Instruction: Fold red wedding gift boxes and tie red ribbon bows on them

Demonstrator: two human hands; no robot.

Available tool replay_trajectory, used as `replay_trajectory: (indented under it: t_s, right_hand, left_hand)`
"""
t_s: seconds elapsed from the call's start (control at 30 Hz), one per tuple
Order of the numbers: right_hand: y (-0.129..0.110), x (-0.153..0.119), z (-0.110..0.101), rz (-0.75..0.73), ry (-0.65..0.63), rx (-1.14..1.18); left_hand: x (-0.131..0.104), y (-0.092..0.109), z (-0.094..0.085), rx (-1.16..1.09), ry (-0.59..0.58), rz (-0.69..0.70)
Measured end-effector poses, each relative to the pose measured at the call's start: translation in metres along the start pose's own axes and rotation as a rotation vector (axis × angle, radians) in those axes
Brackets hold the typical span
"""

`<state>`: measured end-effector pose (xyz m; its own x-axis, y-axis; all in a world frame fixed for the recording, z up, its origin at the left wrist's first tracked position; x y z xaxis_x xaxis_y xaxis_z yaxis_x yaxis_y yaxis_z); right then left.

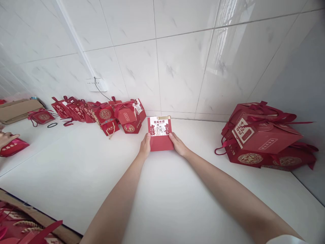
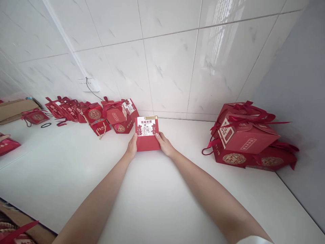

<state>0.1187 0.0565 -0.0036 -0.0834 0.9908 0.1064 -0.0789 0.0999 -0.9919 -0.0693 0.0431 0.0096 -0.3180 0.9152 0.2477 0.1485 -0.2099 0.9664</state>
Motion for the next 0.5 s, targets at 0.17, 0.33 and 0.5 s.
replay_trajectory:
  t_s: [0.17, 0.33, 0.5]
  right_hand:
    - [-0.004, -0.001, -0.004, -0.069, 0.128, -0.121]
    - [-0.008, -0.003, -0.015, -0.122, 0.365, -0.236]
    - [-0.014, -0.003, -0.012, -0.260, 0.282, -0.165]
  left_hand:
    - [-0.002, 0.014, -0.004, 0.115, 0.143, 0.186]
    - [-0.021, 0.026, 0.017, 0.461, 0.034, 0.516]
    - [-0.021, 0.012, 0.023, 0.454, -0.045, 0.322]
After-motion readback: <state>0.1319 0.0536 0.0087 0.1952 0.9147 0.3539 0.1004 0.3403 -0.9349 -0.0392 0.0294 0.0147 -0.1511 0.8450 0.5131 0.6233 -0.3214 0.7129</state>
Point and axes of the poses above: each hand's wrist, its own x-axis towards the middle knuckle, its own z-axis out of the palm, y = z × x, the point moved 4 cm from there along x, towards the middle knuckle, and after that the axes turned 15 degrees about y, right-handed, at the moved point
